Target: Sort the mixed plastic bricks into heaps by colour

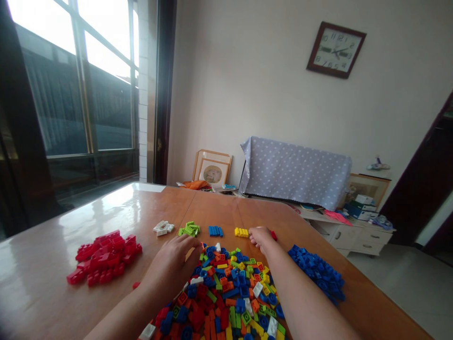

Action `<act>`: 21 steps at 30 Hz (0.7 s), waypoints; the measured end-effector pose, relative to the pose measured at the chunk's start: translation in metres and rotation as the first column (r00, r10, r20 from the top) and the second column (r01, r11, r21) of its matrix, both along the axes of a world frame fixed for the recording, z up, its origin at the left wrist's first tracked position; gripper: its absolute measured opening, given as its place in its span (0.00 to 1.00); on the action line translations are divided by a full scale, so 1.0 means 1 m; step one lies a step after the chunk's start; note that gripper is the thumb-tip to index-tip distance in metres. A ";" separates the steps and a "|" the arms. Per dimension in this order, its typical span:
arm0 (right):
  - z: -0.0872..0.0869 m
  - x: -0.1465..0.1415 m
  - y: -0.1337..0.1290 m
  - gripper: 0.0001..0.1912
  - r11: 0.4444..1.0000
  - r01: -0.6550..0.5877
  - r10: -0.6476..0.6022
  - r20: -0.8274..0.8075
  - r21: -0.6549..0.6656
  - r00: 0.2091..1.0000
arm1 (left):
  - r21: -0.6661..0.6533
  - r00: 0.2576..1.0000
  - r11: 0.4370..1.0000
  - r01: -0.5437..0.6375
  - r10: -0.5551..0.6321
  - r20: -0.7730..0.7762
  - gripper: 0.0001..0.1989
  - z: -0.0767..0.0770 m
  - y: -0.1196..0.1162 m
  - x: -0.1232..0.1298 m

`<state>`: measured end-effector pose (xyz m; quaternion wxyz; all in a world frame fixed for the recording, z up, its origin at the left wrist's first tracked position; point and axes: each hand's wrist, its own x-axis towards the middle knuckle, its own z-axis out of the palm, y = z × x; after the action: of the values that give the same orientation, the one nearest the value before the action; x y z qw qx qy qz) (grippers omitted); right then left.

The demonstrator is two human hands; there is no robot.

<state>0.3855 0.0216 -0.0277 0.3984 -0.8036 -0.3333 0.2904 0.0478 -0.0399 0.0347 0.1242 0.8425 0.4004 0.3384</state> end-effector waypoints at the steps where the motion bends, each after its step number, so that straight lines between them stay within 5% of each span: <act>1: 0.002 0.000 -0.003 0.19 1.000 -0.003 0.003 -0.009 -0.007 1.000 | 0.002 1.000 1.000 -0.002 0.002 0.000 0.13 -0.001 0.001 0.000; 14: 0.042 0.008 -0.104 0.09 0.986 -0.150 0.148 0.026 0.077 0.989 | -0.003 0.994 1.000 0.014 -0.014 -0.112 0.14 -0.001 0.001 0.001; 21: 0.041 -0.010 -0.145 0.10 0.936 -0.353 0.353 0.050 0.002 0.934 | -0.017 0.982 1.000 0.016 -0.019 -0.189 0.12 -0.003 0.003 -0.001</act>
<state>0.3751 -0.1234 0.0133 0.3360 -0.7354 -0.4834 0.3355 0.0468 -0.0374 0.0313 0.0951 0.8732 0.4058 0.2526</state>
